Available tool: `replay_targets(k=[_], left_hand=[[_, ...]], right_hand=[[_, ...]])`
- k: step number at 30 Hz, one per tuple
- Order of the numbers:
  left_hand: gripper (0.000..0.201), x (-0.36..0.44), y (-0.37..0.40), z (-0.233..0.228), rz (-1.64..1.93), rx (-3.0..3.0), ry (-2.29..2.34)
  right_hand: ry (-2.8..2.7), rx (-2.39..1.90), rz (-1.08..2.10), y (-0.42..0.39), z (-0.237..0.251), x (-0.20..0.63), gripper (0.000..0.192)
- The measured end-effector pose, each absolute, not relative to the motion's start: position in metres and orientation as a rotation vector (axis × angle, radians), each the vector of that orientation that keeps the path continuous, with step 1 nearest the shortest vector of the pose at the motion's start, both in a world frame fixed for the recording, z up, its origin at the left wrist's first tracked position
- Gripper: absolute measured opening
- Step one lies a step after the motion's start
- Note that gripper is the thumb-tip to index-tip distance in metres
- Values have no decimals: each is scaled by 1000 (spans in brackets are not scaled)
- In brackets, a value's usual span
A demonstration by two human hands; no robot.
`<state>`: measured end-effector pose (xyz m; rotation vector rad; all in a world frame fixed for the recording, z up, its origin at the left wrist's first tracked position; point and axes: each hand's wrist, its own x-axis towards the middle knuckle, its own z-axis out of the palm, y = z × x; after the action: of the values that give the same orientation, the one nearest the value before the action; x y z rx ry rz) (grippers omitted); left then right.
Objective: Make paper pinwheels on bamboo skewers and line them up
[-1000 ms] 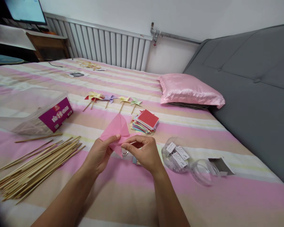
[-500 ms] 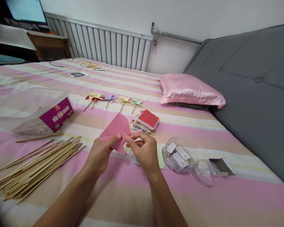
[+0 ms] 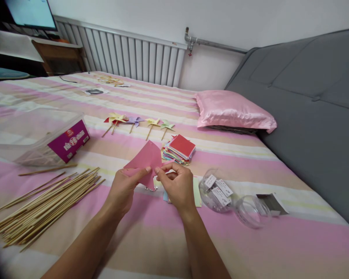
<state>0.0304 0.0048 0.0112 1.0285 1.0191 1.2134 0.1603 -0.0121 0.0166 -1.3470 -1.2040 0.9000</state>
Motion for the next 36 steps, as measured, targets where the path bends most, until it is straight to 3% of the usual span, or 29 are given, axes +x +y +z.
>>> replay_targets(k=[20, 28, 36], left_hand=[[24, 32, 6, 9, 1237, 869, 1023], [17, 35, 6, 8, 1244, 811, 974], [19, 39, 3, 5, 1234, 772, 940]], right_hand=[[-1236, -1305, 759, -17, 21, 151, 22], [-937, -1111, 903, -18, 20, 141, 68], [-807, -1102, 1010, -13, 13, 139, 79]])
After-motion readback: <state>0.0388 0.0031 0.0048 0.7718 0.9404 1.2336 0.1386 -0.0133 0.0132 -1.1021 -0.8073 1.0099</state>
